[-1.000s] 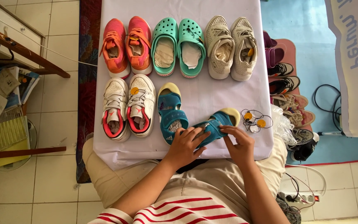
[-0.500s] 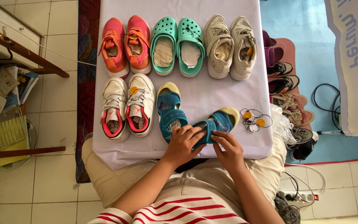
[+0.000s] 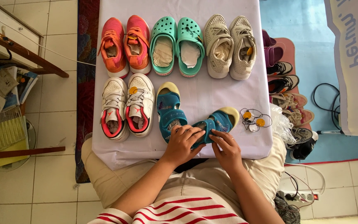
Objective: The person sits on the floor and stuffs crumpled paper into a pair of teal children's shoes. They then attach small yellow and white tags to the shoes.
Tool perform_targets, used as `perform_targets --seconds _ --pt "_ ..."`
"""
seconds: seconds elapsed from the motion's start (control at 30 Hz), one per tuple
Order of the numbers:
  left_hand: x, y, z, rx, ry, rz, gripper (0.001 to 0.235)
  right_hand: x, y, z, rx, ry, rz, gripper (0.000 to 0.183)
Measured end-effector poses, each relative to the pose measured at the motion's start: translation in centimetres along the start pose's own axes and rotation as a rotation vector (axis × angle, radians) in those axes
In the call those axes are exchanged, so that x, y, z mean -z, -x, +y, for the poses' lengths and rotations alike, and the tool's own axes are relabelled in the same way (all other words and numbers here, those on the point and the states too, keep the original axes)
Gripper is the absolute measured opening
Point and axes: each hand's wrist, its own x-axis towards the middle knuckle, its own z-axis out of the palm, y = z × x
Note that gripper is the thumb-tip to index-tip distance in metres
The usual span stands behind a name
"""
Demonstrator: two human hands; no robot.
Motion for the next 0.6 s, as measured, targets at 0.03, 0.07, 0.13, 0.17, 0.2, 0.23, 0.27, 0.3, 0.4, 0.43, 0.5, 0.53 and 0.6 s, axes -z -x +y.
perform_targets --seconds 0.03,0.07,0.13,0.17,0.2,0.23,0.27,0.3,0.4,0.43,0.5,0.53,0.6 --pt "0.12 -0.12 0.06 0.001 0.006 -0.001 0.035 0.01 -0.1 -0.05 0.016 0.009 0.007 0.024" --pt "0.07 -0.07 0.05 0.001 0.006 -0.001 0.035 0.06 -0.23 -0.26 0.016 0.009 0.007 0.024" --pt "-0.04 -0.01 0.02 0.012 0.019 -0.001 0.036 0.16 -0.5 -0.65 0.024 0.002 -0.001 0.023" --pt "-0.14 0.04 -0.04 0.012 0.019 -0.002 0.036 0.08 -0.32 -0.39 0.023 0.002 0.0 0.023" --pt "-0.22 0.1 -0.09 0.007 0.006 0.005 0.036 -0.01 -0.12 -0.14 0.029 0.003 0.005 0.024" --pt "-0.31 0.17 -0.15 0.002 -0.007 0.011 0.036 -0.11 0.08 0.11 0.034 0.004 0.01 0.025" --pt "-0.29 0.16 -0.16 0.002 -0.007 0.01 0.036 -0.11 0.1 0.08 0.033 0.003 0.01 0.025" --pt "-0.26 0.14 -0.17 0.005 -0.009 0.011 0.035 -0.12 0.13 0.06 0.034 0.004 0.011 0.025" --pt "-0.26 0.13 -0.19 0.007 -0.011 0.015 0.034 -0.15 0.19 0.09 0.037 -0.003 0.015 0.025" --pt "-0.28 0.12 -0.2 0.007 -0.01 0.019 0.033 -0.16 0.21 0.13 0.039 -0.01 0.018 0.025" --pt "-0.44 0.2 -0.31 0.004 -0.008 0.022 0.033 -0.29 0.19 0.05 0.038 -0.011 0.021 0.025" --pt "-0.51 0.24 -0.37 0.002 -0.007 0.026 0.033 -0.37 0.17 0.01 0.039 -0.012 0.025 0.025" --pt "-0.54 0.26 -0.4 0.001 -0.006 0.026 0.034 -0.31 0.13 -0.12 0.046 -0.014 0.027 0.025"
